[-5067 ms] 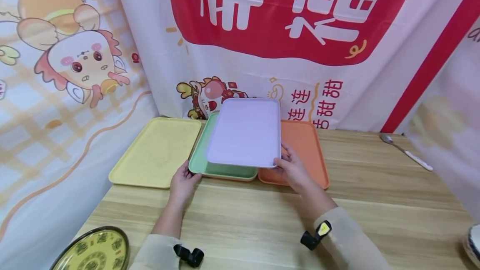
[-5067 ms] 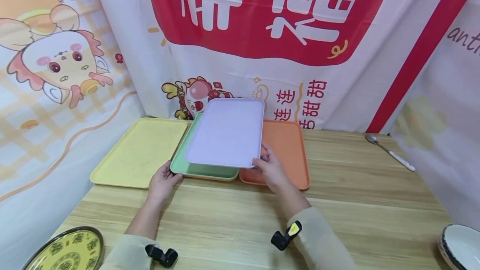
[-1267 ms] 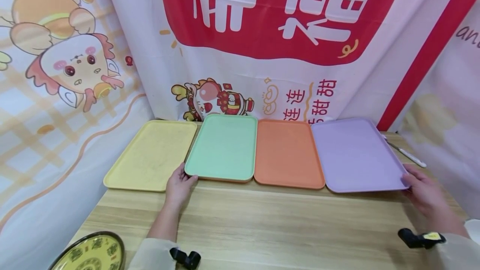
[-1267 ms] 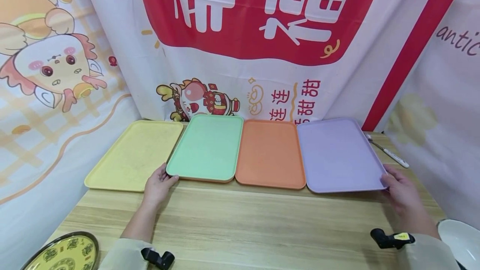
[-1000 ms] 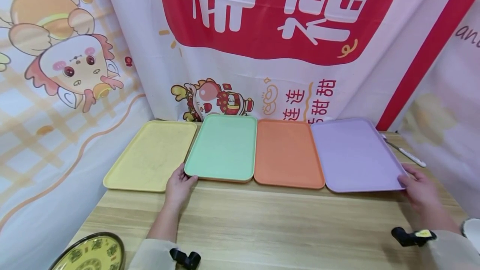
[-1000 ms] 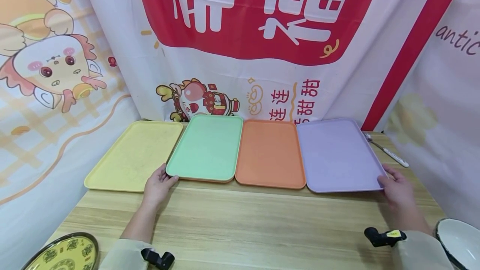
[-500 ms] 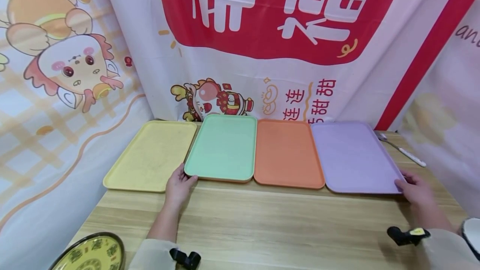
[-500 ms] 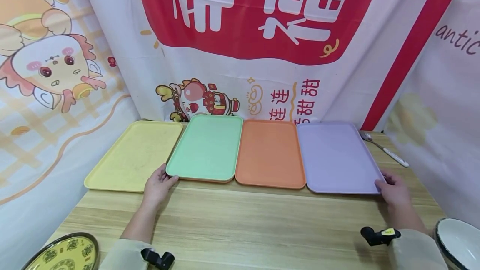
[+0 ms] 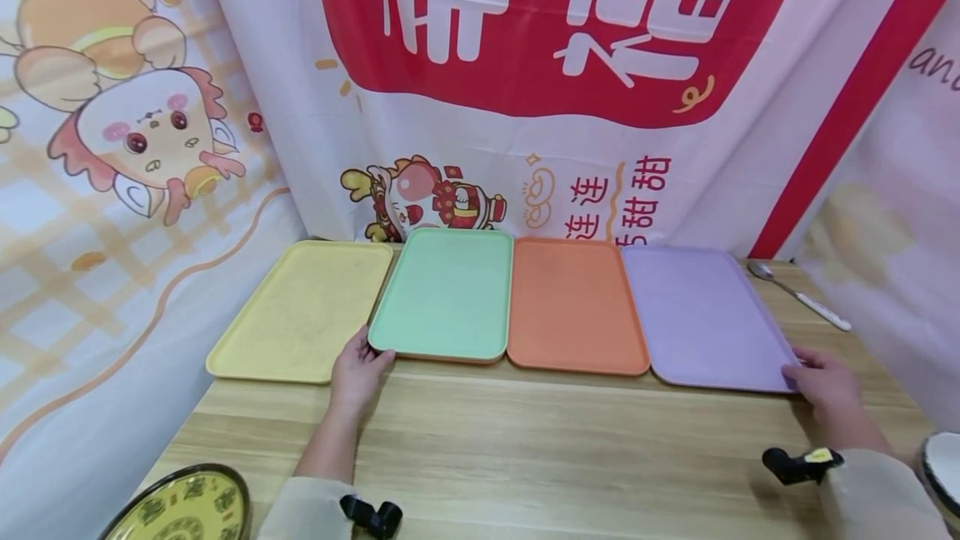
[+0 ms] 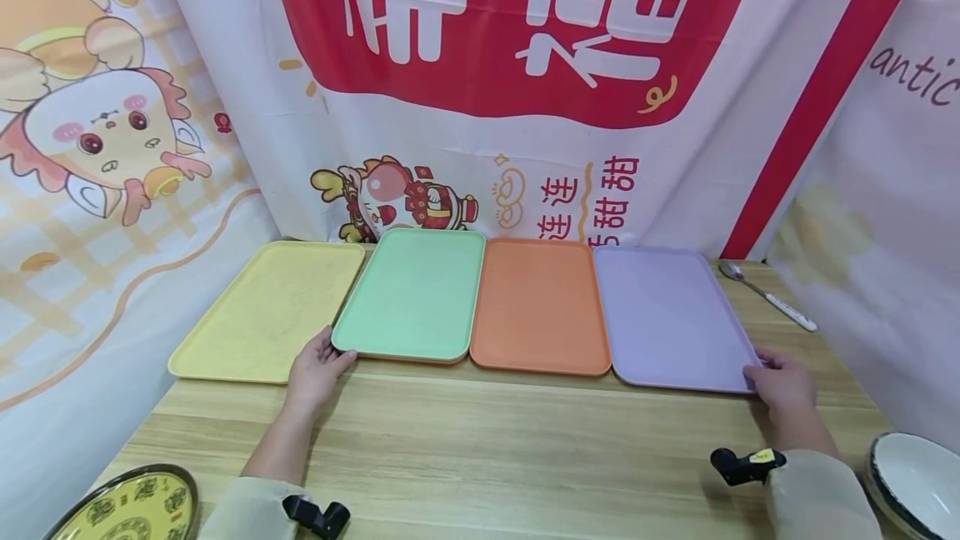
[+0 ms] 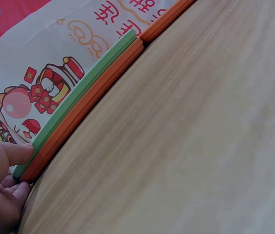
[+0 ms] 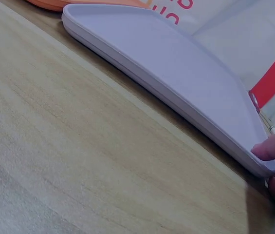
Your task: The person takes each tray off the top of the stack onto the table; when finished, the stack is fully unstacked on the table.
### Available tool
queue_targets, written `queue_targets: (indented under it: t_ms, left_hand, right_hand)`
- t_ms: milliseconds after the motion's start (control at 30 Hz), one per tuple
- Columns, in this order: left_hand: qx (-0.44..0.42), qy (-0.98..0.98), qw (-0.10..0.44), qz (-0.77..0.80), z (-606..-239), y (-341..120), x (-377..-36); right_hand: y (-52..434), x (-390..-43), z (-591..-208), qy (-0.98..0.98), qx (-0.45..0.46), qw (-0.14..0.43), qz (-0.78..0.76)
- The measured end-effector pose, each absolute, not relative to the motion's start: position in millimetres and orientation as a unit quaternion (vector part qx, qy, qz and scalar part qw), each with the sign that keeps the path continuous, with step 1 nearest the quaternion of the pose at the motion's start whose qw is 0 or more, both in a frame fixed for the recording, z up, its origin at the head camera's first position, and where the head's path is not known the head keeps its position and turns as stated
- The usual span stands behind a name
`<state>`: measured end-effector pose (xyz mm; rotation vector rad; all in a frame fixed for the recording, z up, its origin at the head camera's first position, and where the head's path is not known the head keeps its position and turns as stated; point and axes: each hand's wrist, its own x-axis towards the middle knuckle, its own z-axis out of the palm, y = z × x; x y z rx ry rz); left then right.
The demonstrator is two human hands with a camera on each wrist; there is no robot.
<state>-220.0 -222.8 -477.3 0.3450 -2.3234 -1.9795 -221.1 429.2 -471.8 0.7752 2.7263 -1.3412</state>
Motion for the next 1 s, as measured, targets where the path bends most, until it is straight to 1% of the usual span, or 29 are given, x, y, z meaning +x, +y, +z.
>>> queue_targets:
  t_ms: [133, 233, 300, 433, 700, 833, 1000]
  left_hand:
    - [0.111, -0.753, 0.037, -0.647, -477.7, -222.2, -220.6]
    - [0.11, -0.754, 0.04, -0.646, -477.7, -222.0, -220.7]
    - [0.109, -0.756, 0.042, -0.644, -477.9, -222.1, -221.0]
    - [0.11, -0.757, 0.045, -0.643, -478.6, -222.6, -220.7]
    - [0.11, -0.754, 0.049, -0.645, -479.2, -223.4, -222.2]
    - [0.11, -0.754, 0.046, -0.646, -478.2, -222.9, -221.5]
    - [0.11, -0.754, 0.042, -0.646, -477.3, -222.9, -221.2]
  right_hand:
    - [427.4, -220.2, -469.2, 0.861, 0.257, 0.029, -0.438]
    - [421.8, -221.4, -464.3, 0.86, 0.267, 0.029, -0.434]
    - [415.7, -222.8, -460.2, 0.865, 0.265, 0.009, -0.427]
    - [396.7, -228.4, -452.1, 0.871, 0.254, -0.051, -0.417]
    - [338.6, -242.4, -439.8, 0.86, 0.219, -0.106, -0.448]
    - [309.6, -248.0, -437.9, 0.858, 0.194, -0.121, -0.46]
    - [276.9, -251.9, -433.3, 0.848, 0.16, -0.102, -0.495]
